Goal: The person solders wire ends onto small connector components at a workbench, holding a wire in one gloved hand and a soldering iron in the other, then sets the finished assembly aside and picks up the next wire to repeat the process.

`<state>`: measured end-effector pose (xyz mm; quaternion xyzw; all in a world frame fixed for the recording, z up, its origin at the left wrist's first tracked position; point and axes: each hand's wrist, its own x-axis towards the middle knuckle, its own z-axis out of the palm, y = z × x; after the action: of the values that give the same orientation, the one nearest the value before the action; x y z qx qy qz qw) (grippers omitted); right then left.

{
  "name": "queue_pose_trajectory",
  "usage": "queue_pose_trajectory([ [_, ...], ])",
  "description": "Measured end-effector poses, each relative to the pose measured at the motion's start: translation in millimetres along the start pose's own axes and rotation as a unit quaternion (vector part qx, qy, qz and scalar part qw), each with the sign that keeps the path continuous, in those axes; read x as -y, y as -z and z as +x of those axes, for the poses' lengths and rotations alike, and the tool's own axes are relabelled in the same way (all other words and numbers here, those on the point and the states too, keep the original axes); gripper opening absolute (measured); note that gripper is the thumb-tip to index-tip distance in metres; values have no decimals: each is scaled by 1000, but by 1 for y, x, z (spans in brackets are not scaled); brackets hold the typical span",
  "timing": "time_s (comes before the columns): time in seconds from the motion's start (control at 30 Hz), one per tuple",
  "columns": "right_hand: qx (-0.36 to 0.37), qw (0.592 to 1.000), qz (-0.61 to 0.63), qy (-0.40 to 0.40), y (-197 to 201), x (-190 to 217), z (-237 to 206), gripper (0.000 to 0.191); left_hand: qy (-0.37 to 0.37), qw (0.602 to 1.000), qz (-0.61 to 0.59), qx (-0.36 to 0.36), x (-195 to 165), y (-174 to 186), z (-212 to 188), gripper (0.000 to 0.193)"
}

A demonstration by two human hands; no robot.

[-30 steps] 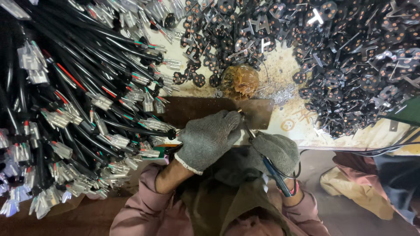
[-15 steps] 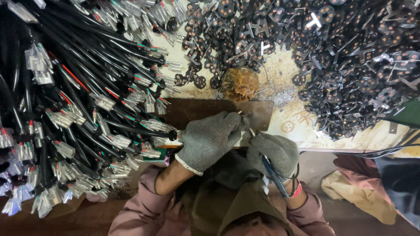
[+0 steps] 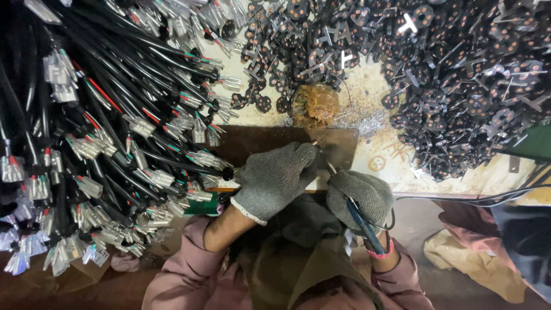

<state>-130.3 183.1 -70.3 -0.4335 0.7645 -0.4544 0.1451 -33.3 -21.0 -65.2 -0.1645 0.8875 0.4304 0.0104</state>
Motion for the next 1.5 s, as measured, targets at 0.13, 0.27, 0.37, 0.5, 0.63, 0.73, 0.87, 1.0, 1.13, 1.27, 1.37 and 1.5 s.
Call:
queue_pose_trajectory([
  [0.13, 7, 1000, 3, 8, 3, -1, 0, 34, -13, 1000, -9, -15, 1, 2, 1, 12],
  [0.27, 7, 1000, -3, 23, 2, -7, 0, 34, -29, 999, 8, -25, 2, 3, 4, 18],
  [0.37, -14, 999, 28, 8, 0, -10, -1, 35, -29, 999, 31, -22, 3, 4, 6, 17],
  [0.5, -7, 999, -51, 5, 1, -14, -8, 27, -55, 996, 36, -61, 2, 6, 6, 23],
  [0.63, -4, 1000, -30, -1, 1, -24, -19, 27, -31, 999, 5, -22, 1, 5, 6, 19],
  [0.73, -79, 995, 2, -61, 3, -25, -28, 28, -18, 1000, -13, -14, -1, 6, 4, 14],
  [0.87, -248, 939, 130, -199, 14, 1, -34, 31, 7, 1000, 1, -22, -7, 9, -9, 10],
  [1.0, -155, 954, 108, -233, 8, 16, -20, 33, 38, 998, 26, -47, -14, 7, -17, 9],
  [1.13, -143, 940, 155, -267, 5, 14, -24, 35, 3, 999, -6, -51, -18, -2, -12, 10],
  [1.27, -73, 946, 160, -272, 16, 6, -51, 38, 28, 999, -10, -22, -25, -7, -7, 9],
  [1.37, -121, 837, 381, -374, 5, -11, -49, 39, 35, 999, -7, -7, -27, -9, -1, 9],
  [1.5, -75, 945, 113, -299, -8, -6, -22, 41, 38, 999, -31, 11, -25, -8, 5, 10],
])
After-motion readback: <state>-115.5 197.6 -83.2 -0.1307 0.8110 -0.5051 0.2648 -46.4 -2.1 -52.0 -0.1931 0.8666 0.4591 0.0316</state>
